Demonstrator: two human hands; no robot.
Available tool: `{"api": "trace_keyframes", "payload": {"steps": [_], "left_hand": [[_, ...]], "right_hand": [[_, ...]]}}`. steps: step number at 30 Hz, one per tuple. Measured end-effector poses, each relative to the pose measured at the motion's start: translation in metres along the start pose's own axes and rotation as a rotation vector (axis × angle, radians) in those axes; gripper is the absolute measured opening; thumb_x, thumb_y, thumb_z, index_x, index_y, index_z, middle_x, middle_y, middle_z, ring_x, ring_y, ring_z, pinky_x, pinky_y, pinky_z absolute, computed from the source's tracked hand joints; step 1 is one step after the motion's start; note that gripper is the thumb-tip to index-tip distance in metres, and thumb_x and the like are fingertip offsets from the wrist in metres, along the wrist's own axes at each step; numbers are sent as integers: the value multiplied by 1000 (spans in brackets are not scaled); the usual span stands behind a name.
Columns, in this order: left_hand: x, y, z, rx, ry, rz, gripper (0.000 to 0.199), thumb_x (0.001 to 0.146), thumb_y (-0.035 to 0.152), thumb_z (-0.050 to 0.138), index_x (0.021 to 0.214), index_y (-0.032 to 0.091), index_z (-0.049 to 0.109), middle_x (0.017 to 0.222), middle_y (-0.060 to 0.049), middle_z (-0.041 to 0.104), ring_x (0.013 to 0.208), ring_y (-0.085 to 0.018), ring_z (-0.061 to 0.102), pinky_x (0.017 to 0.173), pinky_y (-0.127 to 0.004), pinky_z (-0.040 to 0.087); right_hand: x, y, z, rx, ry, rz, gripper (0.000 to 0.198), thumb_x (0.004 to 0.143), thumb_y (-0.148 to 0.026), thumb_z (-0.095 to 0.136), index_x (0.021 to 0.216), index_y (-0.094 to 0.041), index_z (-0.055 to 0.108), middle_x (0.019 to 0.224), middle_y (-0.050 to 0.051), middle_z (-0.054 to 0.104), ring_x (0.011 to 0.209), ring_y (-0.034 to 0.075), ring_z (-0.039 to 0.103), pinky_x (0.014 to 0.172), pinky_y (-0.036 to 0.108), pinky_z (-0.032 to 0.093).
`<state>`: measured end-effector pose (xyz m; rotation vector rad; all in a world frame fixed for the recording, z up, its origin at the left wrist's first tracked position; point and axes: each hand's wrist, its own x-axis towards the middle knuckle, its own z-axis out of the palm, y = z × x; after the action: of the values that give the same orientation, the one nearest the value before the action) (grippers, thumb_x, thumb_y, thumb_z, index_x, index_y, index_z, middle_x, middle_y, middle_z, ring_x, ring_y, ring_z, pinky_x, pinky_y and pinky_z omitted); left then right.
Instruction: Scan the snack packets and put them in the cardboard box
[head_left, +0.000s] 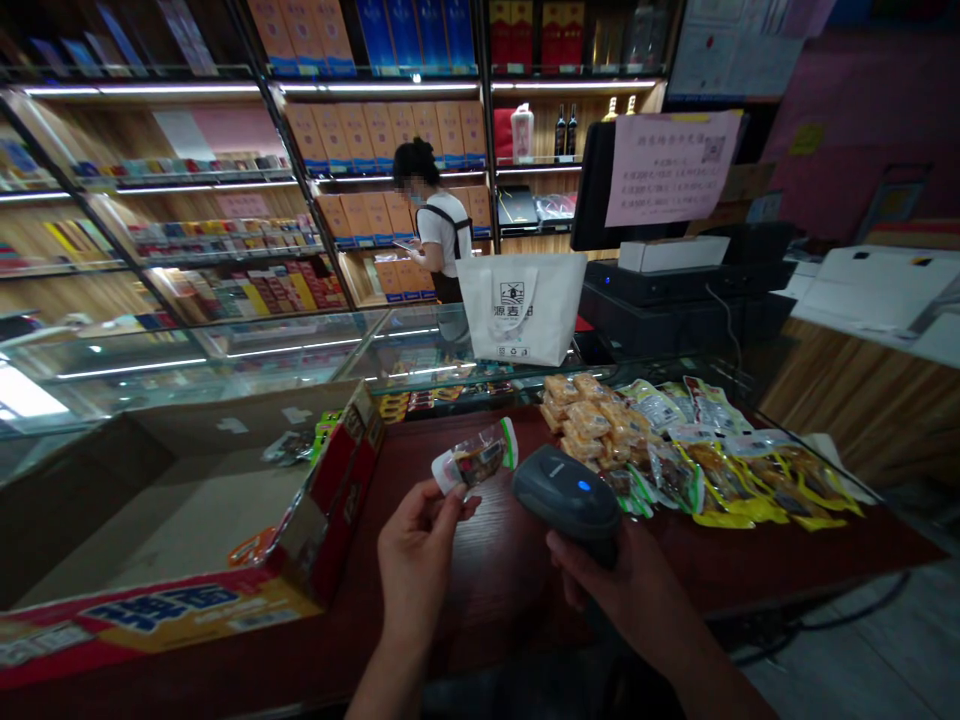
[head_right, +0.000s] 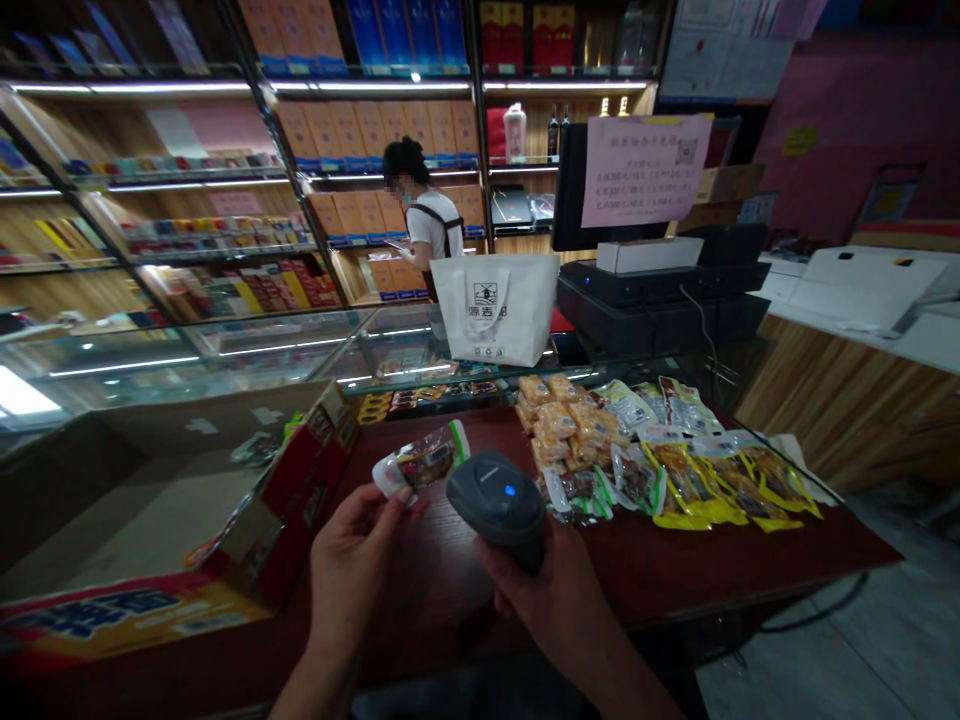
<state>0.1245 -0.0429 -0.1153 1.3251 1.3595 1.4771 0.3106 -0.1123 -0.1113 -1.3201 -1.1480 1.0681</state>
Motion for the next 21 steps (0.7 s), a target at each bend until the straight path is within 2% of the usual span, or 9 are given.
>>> {"api": "trace_keyframes", "payload": {"steps": [8, 14, 17, 21], "left_hand": [[2, 2, -2, -1, -4, -2, 20, 78, 36, 73, 90, 20, 73, 77, -3, 77, 74, -22, 75, 72, -28, 60], [4, -1, -14, 1, 6, 34, 24, 79, 39, 72, 89, 18, 71, 73, -3, 76, 70, -21, 75, 70, -30, 60], [16, 9, -41, 28, 119, 118, 24, 79, 39, 71, 90, 18, 70, 76, -2, 76, 71, -20, 75, 70, -29, 60], [62, 42, -113, 213, 350, 275, 24, 78, 36, 71, 94, 17, 69, 77, -1, 76, 71, -19, 73, 70, -28, 58]], "right_hand": [[2, -3, 3, -20, -18, 16, 33, 82, -50, 71, 70, -20, 62, 47, -2, 62, 44, 15, 57, 48, 25, 44], [-1, 1, 5, -82, -2, 29, 42, 78, -61, 70, 70, -21, 62, 47, -2, 61, 46, 16, 58, 49, 25, 45], [1, 10, -2, -184, 37, 19, 48, 78, -66, 68, 60, -22, 61, 48, 0, 63, 49, 18, 60, 54, 27, 47], [9, 25, -18, -227, 13, -15, 55, 83, -69, 62, 54, -22, 61, 51, 2, 63, 51, 18, 58, 54, 28, 46]]}}
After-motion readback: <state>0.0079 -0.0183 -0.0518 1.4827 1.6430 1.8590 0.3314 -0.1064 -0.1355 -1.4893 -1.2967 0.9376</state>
